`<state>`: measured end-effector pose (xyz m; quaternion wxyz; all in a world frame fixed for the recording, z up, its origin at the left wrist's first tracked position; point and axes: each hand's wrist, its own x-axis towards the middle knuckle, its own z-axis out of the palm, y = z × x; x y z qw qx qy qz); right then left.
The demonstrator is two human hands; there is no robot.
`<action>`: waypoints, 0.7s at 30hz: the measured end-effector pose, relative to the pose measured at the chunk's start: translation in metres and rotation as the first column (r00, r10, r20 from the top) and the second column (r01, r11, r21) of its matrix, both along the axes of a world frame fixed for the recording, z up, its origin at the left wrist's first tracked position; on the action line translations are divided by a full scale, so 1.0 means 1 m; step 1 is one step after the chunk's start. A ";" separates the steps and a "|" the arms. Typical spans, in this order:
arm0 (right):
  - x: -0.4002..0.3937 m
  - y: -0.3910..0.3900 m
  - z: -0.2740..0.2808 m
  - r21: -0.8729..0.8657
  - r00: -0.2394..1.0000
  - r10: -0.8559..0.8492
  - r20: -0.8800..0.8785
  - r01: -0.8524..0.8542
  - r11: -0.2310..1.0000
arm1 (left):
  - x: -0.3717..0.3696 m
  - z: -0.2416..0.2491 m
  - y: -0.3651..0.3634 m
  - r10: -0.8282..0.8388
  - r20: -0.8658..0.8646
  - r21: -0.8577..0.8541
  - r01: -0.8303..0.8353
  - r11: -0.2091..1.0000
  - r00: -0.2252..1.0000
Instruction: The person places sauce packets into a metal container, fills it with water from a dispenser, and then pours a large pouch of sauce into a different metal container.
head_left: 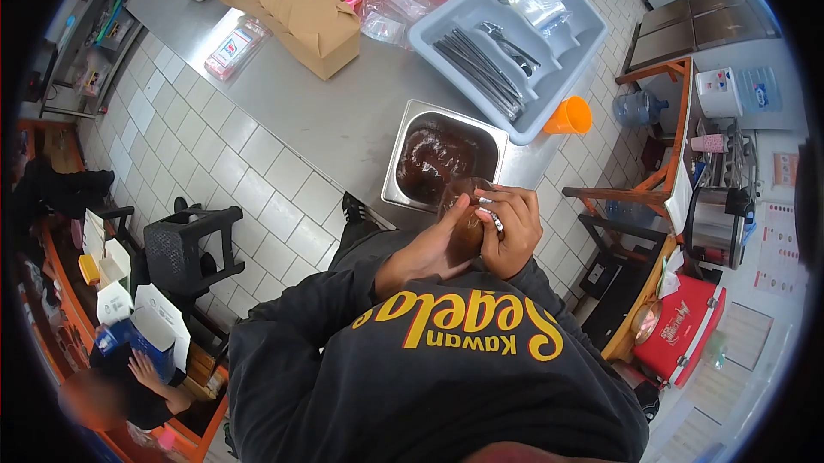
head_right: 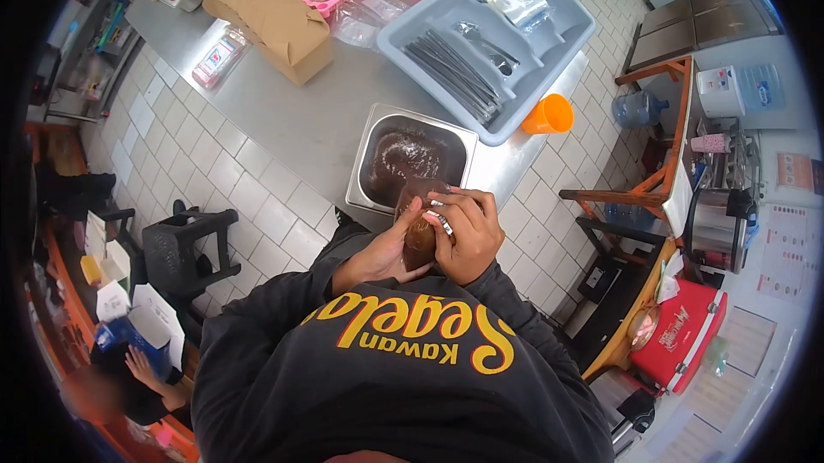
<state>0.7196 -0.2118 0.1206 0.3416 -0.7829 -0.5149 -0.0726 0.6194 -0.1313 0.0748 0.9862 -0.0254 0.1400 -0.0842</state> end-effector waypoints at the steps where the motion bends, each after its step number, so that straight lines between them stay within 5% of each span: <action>1: 0.000 0.000 0.000 0.001 1.000 0.000 0.003 0.000 1.000 | 0.000 -0.002 -0.001 0.017 0.023 -0.021 -0.017 1.000 1.000; 21: 0.003 0.005 -0.005 -0.009 1.000 0.009 0.001 -0.009 1.000 | 0.000 0.000 0.003 0.008 0.026 -0.100 -0.005 0.995 1.000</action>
